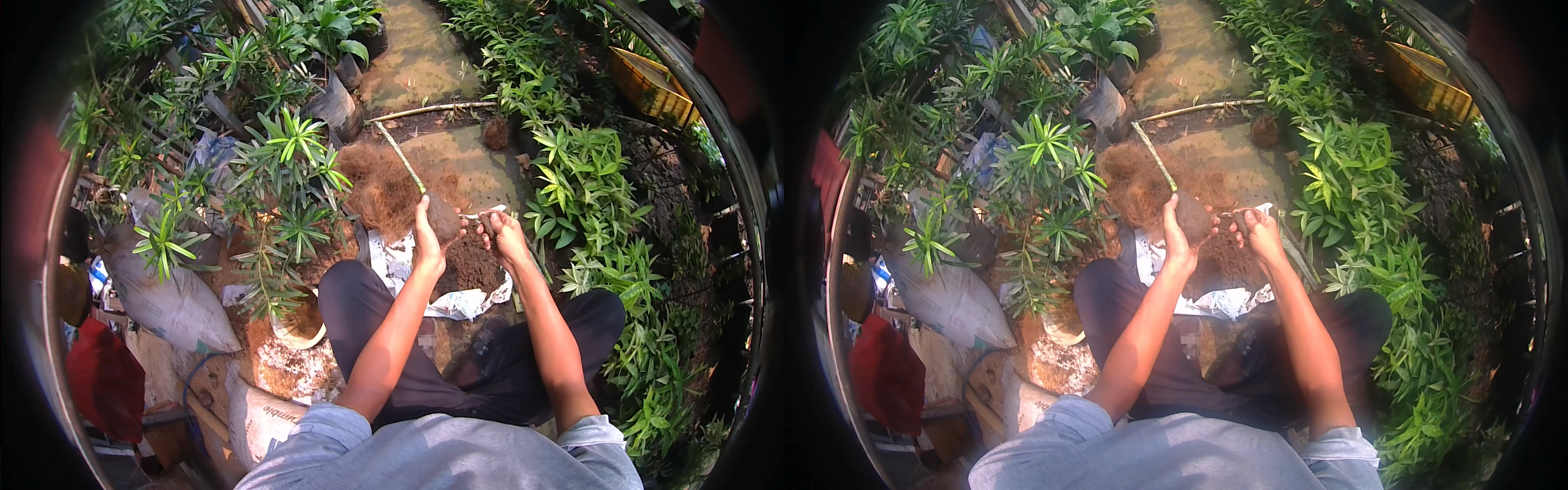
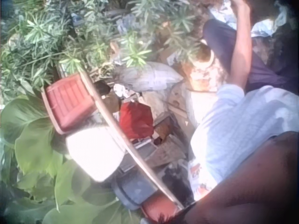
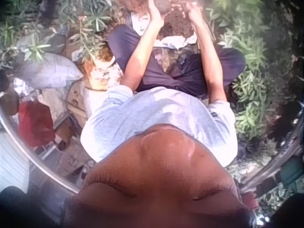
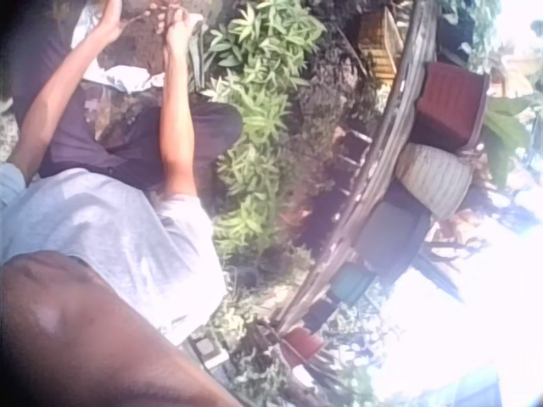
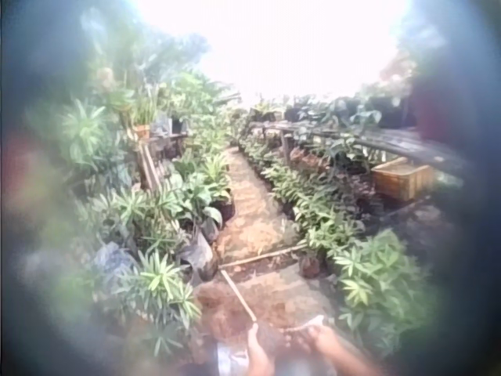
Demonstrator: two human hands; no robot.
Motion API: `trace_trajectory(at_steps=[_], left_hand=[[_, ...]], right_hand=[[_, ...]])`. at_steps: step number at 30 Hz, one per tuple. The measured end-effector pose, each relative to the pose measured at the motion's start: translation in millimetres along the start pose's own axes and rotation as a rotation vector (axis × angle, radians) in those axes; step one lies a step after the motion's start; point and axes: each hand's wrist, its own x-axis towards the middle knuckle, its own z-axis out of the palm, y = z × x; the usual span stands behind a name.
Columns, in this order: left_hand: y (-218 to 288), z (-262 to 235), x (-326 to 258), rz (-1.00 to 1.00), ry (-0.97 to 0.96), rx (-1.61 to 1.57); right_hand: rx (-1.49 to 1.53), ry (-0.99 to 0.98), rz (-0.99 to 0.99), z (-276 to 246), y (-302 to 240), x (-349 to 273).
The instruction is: The person sits on the ground and packs soil around a plant root ball by hand. They repeatedly scoop soil from a nearby pile and press it into the root mass to form a compact ball.
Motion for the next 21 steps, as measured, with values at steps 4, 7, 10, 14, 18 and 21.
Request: trace_trajectory(at_steps=[4,7,10,14,18,21], left_hand=[[-1,-11,7,0.017,0.037,0.033],[-3,-18,14,0.011,0.022,0.015],[-1,-18,14,0.003,0.054,0.019],[-3,-19,14,-0.018,0.004,-0.002],[-1,-13,7,-0.034,0.004,-0.106],[4,-10,1,-0.050,-0.029,-0.182]], right_hand=[[0.119,0.055,0.043,19,-12,-4],[0.185,0.045,0.022,29,-17,-7],[0.102,0.011,-0.005,20,-7,-5],[0.026,0.029,-0.018,12,1,-2],[0.117,0.046,-0.034,32,-13,-9],[0.125,0.017,-0.030,32,-15,-9]])
